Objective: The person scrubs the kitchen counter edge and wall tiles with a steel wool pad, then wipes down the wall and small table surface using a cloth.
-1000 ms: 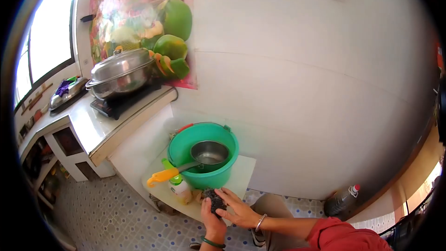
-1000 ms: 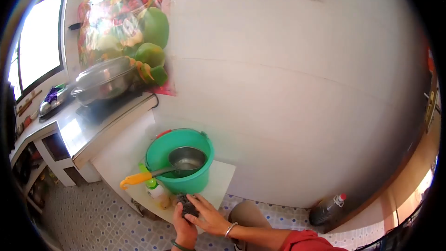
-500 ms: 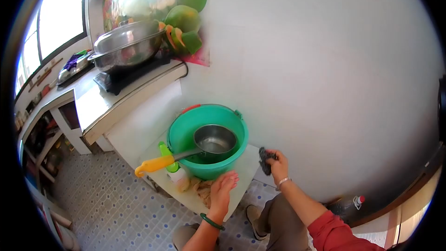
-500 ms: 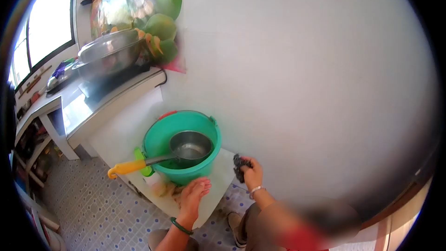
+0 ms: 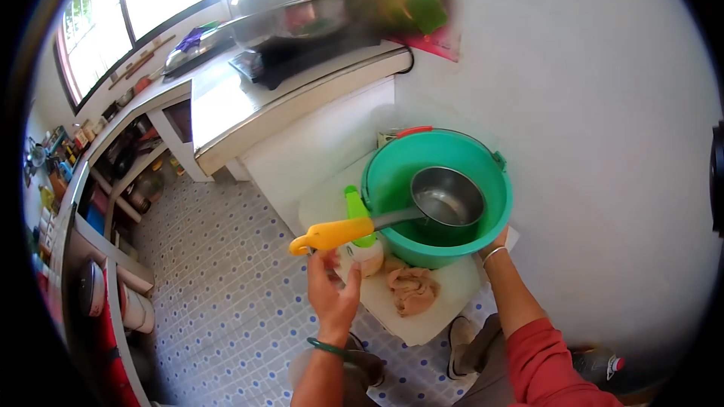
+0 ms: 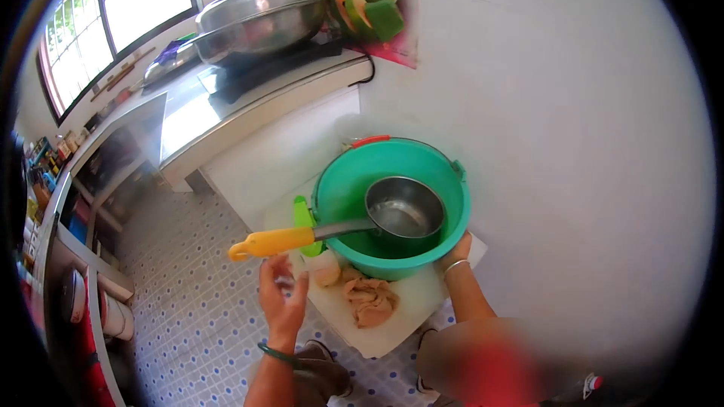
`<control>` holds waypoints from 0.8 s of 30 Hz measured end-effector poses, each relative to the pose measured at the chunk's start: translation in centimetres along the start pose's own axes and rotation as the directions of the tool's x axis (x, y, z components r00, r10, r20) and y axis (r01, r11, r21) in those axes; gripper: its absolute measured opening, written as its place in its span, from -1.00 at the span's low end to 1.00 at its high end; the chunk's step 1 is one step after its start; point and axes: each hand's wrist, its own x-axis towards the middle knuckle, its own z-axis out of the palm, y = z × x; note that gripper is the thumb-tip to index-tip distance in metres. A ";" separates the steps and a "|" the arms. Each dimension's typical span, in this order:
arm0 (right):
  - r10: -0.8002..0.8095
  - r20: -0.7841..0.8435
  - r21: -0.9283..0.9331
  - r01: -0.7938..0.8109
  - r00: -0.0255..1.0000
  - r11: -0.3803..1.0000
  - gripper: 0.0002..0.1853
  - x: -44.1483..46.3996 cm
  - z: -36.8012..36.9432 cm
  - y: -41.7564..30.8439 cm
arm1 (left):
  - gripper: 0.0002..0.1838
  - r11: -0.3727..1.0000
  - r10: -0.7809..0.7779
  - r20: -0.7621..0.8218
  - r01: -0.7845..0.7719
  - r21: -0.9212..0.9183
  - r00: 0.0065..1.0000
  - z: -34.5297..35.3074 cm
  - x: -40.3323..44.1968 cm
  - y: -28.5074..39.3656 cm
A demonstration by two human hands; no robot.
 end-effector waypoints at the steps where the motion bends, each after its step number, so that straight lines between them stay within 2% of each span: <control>1: -0.016 0.048 -0.086 0.020 0.999 0.996 -0.66 -0.9 0.9 -0.1 | -0.49 0.981 0.177 0.014 -0.178 0.072 0.984 0.2 0.8 -0.9; 2: -0.015 0.066 -0.106 0.022 0.998 0.994 -0.66 -0.9 1.0 0.0 | -0.34 0.926 0.349 0.043 -0.352 0.138 0.936 0.6 1.5 -1.6; 3: -0.009 0.074 -0.095 0.016 0.997 0.995 -0.66 -0.9 1.1 0.4 | -0.16 0.954 0.284 0.198 -0.297 0.037 0.938 0.7 2.2 -1.8; 7: 0.010 0.080 -0.060 -0.005 0.997 0.998 -0.67 -0.5 1.1 1.2 | -0.21 0.958 0.285 0.215 -0.272 -0.088 0.934 2.2 3.3 -1.5; 9: 0.021 0.087 -0.051 -0.017 0.996 0.999 -0.68 -0.3 1.1 1.4 | -0.26 0.994 0.089 0.358 -0.058 -0.095 0.930 2.8 3.8 -2.6; 13: 0.043 0.097 -0.035 -0.039 0.994 0.999 -0.69 0.0 1.3 1.8 | -0.36 0.988 0.154 0.261 -0.147 -0.045 0.953 3.2 3.8 -3.1; 15: 0.053 0.097 -0.020 -0.051 0.994 0.998 -0.69 0.2 1.5 2.0 | -0.43 0.988 0.112 0.161 -0.093 -0.124 0.981 2.7 4.4 -4.1; 20: 0.088 0.084 0.060 -0.094 0.993 0.994 -0.70 0.7 2.5 3.5 | -0.47 0.995 0.025 0.120 -0.014 -0.097 0.993 0.7 4.9 -4.3; 22: 0.111 0.073 0.103 -0.119 0.991 0.988 -0.71 0.9 2.8 4.4 | -0.54 0.992 0.007 0.011 -0.005 -0.126 1.000 -0.2 3.8 -2.1; 24: 0.122 0.065 0.150 -0.131 0.990 0.980 -0.71 1.1 3.1 5.5 | -0.47 0.984 0.012 0.002 -0.011 -0.177 1.000 -0.5 3.3 -2.8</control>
